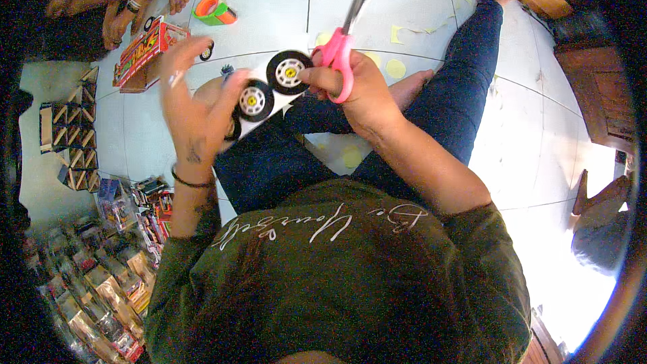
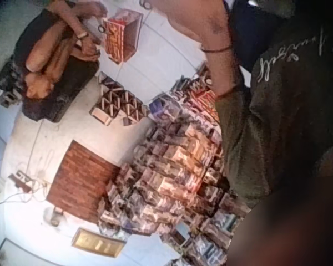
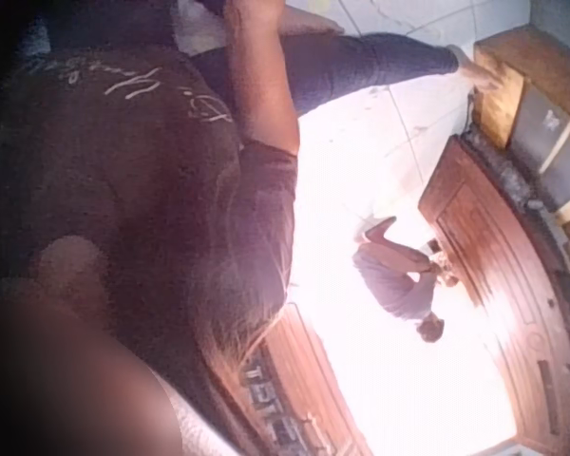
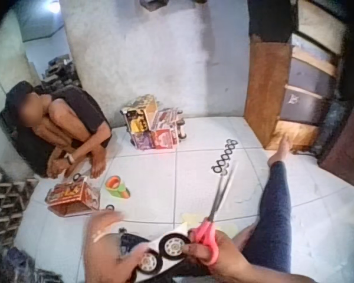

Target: The person sits on the floor and uses pink-handled scissors to cut out circular paper wheel designs from a printed sheet. They hold the paper with one hand and carefully cut around the perimeter of each wheel, placing the cut pieces on the floor.

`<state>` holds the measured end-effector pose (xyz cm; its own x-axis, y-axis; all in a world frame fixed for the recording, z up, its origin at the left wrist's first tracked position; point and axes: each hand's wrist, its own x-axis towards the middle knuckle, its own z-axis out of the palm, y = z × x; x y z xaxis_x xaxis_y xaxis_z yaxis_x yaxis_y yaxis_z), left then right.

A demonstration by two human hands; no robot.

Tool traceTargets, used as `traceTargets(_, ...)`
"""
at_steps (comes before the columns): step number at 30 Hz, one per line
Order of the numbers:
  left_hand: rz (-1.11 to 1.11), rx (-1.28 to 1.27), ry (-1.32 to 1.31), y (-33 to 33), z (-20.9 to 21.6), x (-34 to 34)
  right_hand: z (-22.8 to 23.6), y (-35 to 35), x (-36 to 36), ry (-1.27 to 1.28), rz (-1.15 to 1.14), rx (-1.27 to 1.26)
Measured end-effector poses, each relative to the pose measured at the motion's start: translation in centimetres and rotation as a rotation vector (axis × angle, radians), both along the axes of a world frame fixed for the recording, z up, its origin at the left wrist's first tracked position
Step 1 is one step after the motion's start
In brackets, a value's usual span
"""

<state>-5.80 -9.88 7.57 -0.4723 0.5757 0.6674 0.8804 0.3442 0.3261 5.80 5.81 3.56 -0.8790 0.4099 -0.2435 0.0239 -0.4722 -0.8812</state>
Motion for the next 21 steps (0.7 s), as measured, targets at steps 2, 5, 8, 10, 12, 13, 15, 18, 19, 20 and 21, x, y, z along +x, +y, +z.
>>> traceTargets(2, -0.216, 0.146, 0.149, -1.2, -0.5, 2.1, 0.0, 0.0, -0.3, 0.04, -0.124, -0.041)
traceTargets(5, -0.539, -0.014, -0.476, -0.9, -2.7, 6.1, 0.0, -1.0, -0.4, 0.088, -0.197, -0.2)
traceTargets(8, -0.395, 0.452, -1.311, 1.3, -4.8, 6.5, 0.1, -2.6, -0.6, 0.116, -0.132, -0.205)
traceTargets(10, -0.193, 0.415, -1.368, 2.1, -5.0, 6.0, 0.2, -3.1, -0.5, 0.115, -0.105, -0.172)
traceTargets(12, -0.131, 0.436, -1.287, 2.6, -4.4, 5.3, 0.0, -3.0, 0.1, 0.089, -0.066, -0.122)
traceTargets(13, -0.125, 0.448, -1.313, 2.7, -4.0, 4.9, -0.3, -2.7, 0.5, 0.14, -0.023, -0.096)
traceTargets(15, 0.038, 0.532, -1.412, 2.6, -3.1, 4.6, -0.9, -1.9, 1.7, 0.029, 0.126, 0.132)
traceTargets(18, 0.03, 0.479, -1.361, 1.5, -2.5, 3.9, -2.0, -1.4, 3.8, 0.087, 0.386, 0.352)
traceTargets(19, 0.069, 0.499, -1.368, 1.2, -2.6, 4.0, -2.3, -1.3, 4.2, 0.032, 0.465, 0.389)
traceTargets(20, 0.007, 0.511, -1.332, 1.0, -2.7, 4.1, -2.4, -1.3, 4.6, -0.033, 0.541, 0.424)
traceTargets(21, -0.011, 0.511, -1.311, 0.8, -2.8, 4.2, -2.5, -1.2, 4.7, -0.096, 0.613, 0.461)
